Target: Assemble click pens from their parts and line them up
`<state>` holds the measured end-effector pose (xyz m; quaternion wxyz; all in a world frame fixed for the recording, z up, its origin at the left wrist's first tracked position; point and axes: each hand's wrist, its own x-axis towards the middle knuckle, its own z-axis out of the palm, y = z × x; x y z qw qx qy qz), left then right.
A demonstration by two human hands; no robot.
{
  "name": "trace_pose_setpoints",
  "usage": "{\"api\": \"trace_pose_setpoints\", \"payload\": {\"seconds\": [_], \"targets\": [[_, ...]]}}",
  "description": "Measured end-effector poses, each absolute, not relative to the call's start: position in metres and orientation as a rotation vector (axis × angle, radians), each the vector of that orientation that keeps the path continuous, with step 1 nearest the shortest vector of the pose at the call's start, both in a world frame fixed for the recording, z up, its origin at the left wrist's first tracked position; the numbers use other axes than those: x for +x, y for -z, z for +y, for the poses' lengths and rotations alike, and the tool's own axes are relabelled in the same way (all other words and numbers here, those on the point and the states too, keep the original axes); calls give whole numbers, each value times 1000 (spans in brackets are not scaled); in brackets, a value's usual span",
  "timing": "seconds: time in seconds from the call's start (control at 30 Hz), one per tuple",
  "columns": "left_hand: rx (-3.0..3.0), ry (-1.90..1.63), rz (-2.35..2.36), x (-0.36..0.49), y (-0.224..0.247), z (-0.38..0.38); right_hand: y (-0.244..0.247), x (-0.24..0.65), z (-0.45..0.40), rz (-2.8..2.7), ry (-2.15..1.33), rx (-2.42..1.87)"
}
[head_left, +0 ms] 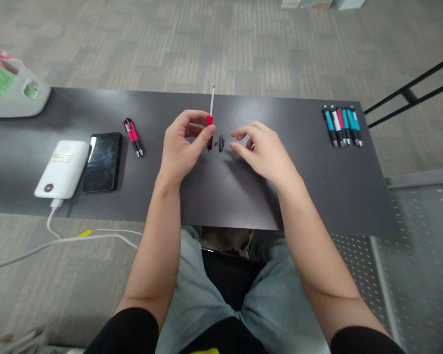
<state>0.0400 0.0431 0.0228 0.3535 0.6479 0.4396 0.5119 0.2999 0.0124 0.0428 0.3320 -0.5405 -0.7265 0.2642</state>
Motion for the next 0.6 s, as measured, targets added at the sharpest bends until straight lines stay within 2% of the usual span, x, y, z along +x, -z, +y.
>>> {"api": "trace_pose_setpoints", "payload": {"seconds": [0.23, 0.6], "targets": [[1696, -1311, 1154, 27, -19, 44, -38, 276, 12, -2060, -613, -1664], [1682, -1284, 1163, 31, -15, 42, -26, 275, 19, -2059, -559, -1686]]}}
